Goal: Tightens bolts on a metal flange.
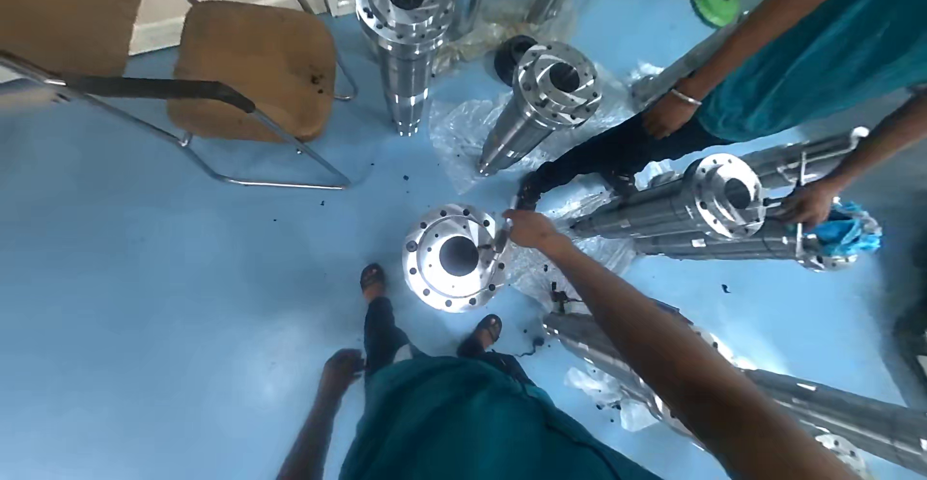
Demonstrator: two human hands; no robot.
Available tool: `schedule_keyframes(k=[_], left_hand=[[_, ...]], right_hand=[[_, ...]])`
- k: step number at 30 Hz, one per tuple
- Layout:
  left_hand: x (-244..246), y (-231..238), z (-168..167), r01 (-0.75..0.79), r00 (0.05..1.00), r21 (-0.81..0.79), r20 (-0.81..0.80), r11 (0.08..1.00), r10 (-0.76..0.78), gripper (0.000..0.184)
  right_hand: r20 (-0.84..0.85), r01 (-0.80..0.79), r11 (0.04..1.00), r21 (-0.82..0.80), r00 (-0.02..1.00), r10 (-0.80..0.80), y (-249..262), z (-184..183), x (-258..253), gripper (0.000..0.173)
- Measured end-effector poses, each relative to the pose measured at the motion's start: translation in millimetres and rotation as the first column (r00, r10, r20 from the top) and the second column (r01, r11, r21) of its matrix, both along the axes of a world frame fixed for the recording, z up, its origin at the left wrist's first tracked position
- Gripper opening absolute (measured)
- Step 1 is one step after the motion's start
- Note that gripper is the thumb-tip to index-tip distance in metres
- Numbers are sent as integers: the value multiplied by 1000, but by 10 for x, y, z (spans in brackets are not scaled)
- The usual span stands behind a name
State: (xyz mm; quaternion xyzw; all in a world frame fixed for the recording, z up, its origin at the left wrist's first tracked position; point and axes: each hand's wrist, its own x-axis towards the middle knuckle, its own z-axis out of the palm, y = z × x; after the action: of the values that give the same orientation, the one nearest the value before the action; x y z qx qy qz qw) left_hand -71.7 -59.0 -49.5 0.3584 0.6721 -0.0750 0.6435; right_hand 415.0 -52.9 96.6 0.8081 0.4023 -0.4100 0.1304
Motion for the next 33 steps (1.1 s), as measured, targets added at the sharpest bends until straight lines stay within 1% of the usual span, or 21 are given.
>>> schedule_keyframes(k=[2,3,4,6,8,9,10,12,15,16,17,18,20,22,24,26,27,29,30,31,33], left_hand=[[84,128,50,-30,999,46,25,998,29,29],[118,175,66,-54,998,60,28,997,52,29],[132,202,64,-74,997,70,26,995,73,30],[130,215,16,-107,994,52,7,993,107,30],[86,196,-34,-84,996,4,-22,996,84,29],[55,193,-62,-53,998,-14,-34,999,52,29],[30,198,-86,-29,999,-24,-43,999,28,29],[7,196,-109,-17,998,-28,-61,999,15,28],[15,184,-119,-45,997,-40,-68,998,42,29],[29,191,-124,-49,997,-39,-68,998,47,29],[53,199,-124,-50,997,-34,-66,998,48,29],[85,214,-119,-47,997,-28,-59,998,45,29],[158,232,-93,-38,999,-23,-41,999,37,30],[228,234,-57,-18,999,-30,-33,999,17,30],[269,254,-20,13,1000,-19,-24,1000,-13,30],[265,294,18,27,1000,12,7,1000,-27,31],[254,315,33,16,1000,31,15,999,-16,30],[215,346,66,-51,998,61,25,997,50,29],[178,348,69,-93,995,69,24,993,92,29],[125,340,62,-132,991,71,23,989,130,30],[1,292,12,-196,981,57,12,979,196,30]], right_hand=[[8,-47,982,-184,999,50,-161,87,-18,33],[-36,-100,961,-259,995,94,-194,143,-109,29],[-92,-173,938,-300,984,152,-188,178,-221,28],[-181,-289,910,-296,953,243,-101,136,-361,27],[-236,-289,921,-259,944,230,-16,51,-339,25],[-266,-288,928,-237,938,223,8,16,-284,27],[-292,-307,929,-209,926,240,29,8,-230,29],[-332,-390,911,-135,884,330,44,44,-167,29],[-372,-575,805,-147,786,494,-39,164,-322,27],[-362,-623,766,-158,759,542,-97,172,-435,34],[-343,-642,748,-169,750,566,-154,145,-553,40],[-320,-635,757,-152,757,570,-182,128,-662,41],[-241,-560,826,-66,812,531,-94,89,-795,44],[-152,-456,890,35,877,455,143,43,-773,38],[-68,-371,924,93,924,377,399,-24,-610,32],[21,-271,960,73,963,270,527,-34,-334,30],[60,-215,976,43,975,213,502,-26,-172,31],[133,-133,991,-15,982,134,277,-23,147,31],[144,-117,990,-72,981,127,116,-35,270,32],[120,-101,987,-129,986,116,-52,-23,330,32],[-25,-74,976,-204,997,71,-366,4,246,34]])
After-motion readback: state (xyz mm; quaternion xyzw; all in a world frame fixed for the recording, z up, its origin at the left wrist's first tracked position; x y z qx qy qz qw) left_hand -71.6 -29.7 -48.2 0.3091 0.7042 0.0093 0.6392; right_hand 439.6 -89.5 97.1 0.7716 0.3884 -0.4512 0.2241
